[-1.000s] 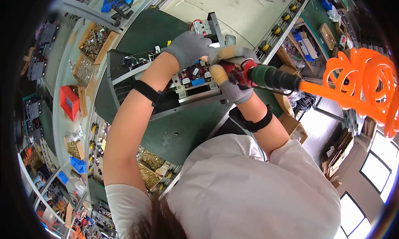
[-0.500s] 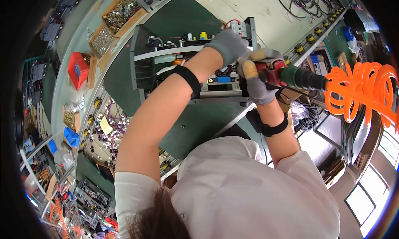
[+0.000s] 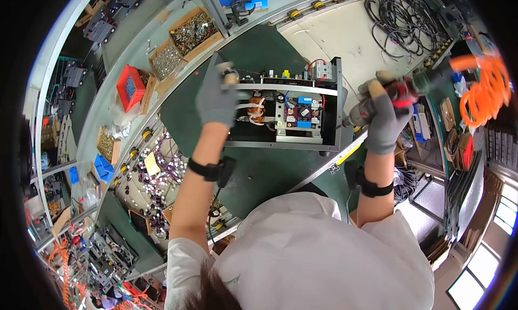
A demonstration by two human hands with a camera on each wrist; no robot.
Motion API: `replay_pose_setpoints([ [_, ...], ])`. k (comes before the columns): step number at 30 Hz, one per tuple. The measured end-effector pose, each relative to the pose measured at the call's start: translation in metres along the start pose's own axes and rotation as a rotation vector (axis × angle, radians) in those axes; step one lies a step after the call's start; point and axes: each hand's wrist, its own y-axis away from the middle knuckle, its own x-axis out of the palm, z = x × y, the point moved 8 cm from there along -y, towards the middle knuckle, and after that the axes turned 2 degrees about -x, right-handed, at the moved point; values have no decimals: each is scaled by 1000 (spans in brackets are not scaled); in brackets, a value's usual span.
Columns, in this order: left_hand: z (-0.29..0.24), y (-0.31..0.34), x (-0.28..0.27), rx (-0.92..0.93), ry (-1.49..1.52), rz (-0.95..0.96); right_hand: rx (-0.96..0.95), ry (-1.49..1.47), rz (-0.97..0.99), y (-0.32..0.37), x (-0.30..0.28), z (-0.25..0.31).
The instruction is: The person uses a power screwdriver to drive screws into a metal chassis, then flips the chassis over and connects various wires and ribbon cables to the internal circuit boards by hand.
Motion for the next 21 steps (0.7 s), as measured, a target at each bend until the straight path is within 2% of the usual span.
replay_pose_setpoints([
  [1,23,-2,-23,-11,-157,-159,81,50,-22,-13,-13,-5],
  [2,39,0,-35,-202,-357,-94,157,122,-19,-24,-25,-20],
  [4,73,2,-28,-315,-604,149,273,364,24,-41,-41,-56],
  [5,74,-7,-30,-297,-593,149,286,509,44,-49,-52,-82],
  [7,90,-15,-12,-359,-553,477,403,589,153,-47,-48,-118],
  [8,96,-25,-9,-349,-545,476,512,562,187,-47,-50,-146],
  [9,105,-33,-4,-349,-560,498,529,645,236,-48,-48,-166],
  [10,106,-38,1,-352,-577,518,553,722,297,-42,-31,-157],
  [11,104,-42,5,-350,-571,515,549,733,374,-42,-21,-165],
  [14,102,-45,2,-420,-644,504,529,729,357,-49,-19,-173],
  [16,98,-42,0,-347,-624,449,369,852,356,-54,-17,-165],
  [17,99,-40,-2,-345,-632,446,371,845,355,-51,-19,-166],
  [19,86,-40,-14,-269,-622,338,321,793,277,-48,-17,-143],
  [20,82,-39,-21,-171,-593,257,268,522,234,-39,-11,-123],
  [21,87,-31,-28,-177,-593,258,271,525,238,-30,-12,-113],
])
